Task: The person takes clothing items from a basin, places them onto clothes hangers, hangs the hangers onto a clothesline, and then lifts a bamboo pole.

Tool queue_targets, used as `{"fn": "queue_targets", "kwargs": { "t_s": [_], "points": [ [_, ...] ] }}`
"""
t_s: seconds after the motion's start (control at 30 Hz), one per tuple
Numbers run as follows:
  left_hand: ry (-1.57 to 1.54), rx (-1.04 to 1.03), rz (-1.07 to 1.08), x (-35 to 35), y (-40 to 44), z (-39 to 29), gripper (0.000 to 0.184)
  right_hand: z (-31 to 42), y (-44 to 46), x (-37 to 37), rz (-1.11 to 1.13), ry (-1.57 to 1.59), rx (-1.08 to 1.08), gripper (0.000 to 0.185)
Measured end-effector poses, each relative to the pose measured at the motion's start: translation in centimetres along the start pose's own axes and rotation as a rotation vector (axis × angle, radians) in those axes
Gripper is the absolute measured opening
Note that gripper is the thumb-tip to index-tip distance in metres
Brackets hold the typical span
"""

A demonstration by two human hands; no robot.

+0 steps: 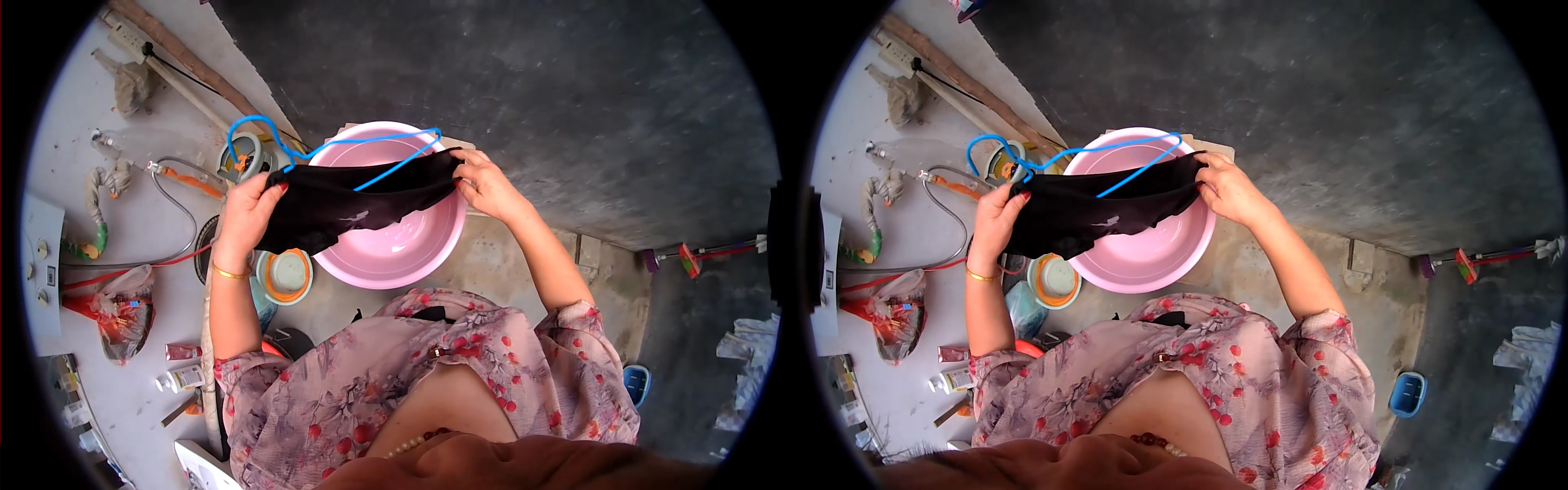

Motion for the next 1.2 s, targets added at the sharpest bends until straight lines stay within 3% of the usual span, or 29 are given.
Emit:
{"fn": "queue_targets", "kwargs": {
  "t_s": [0.23,0.33,0.57,0.73,0.87,0.9,0.93,1.0,1.1,1.2],
  "points": [
    [0.149,0.024,0.146,-2.7,-0.7,0.5,0.012,0.7,0.8,0.4,-0.026,-0.055,-0.012,0.017],
    [0.246,-0.044,0.089,-3.8,-0.6,1.2,0.013,2.4,1.2,-0.1,-0.017,-0.047,0.058,0.016],
    [0.517,0.049,-0.054,-5.7,-0.9,3.3,0.016,6.1,0.4,-2.6,-0.092,-0.139,0.125,0.013],
    [0.4,0.134,-0.147,-6.0,-1.8,5.1,0.016,7.3,-0.5,-6.3,-0.031,-0.074,0.184,0.008],
    [0.339,0.026,-0.235,-6.5,-3.2,6.2,0.014,6.2,-0.5,-8.3,0.101,0.129,0.155,0.032],
    [0.365,0.023,-0.234,-6.8,-3.5,6.6,0.012,4.5,-0.4,-8.8,0.075,0.087,0.183,0.046],
    [0.344,0.0,-0.248,-7.0,-3.8,6.9,0.012,2.4,0.1,-8.5,-0.019,0.093,0.15,0.044],
    [0.305,-0.046,-0.276,-7.5,-4.3,7.6,0.012,-3.7,0.4,-9.5,-0.14,0.554,-0.368,0.05],
    [0.287,-0.058,-0.282,-8.0,-4.4,8.0,0.013,-3.6,3.0,-7.2,-0.166,-0.035,-0.266,0.054],
    [0.274,-0.061,-0.28,-8.0,-4.6,8.1,0.013,-1.6,4.9,-7.1,-0.128,-0.352,0.063,0.056]
  ]
}}
Point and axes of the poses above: each hand's wrist, its own y-axis towards the middle knuckle, its own x-axis out of the back of the hand, z = x × y, the point moved 8 cm from there along y, towards the middle knuckle, and after that the axes turned 1 degree about x, right-handed, at the moved point
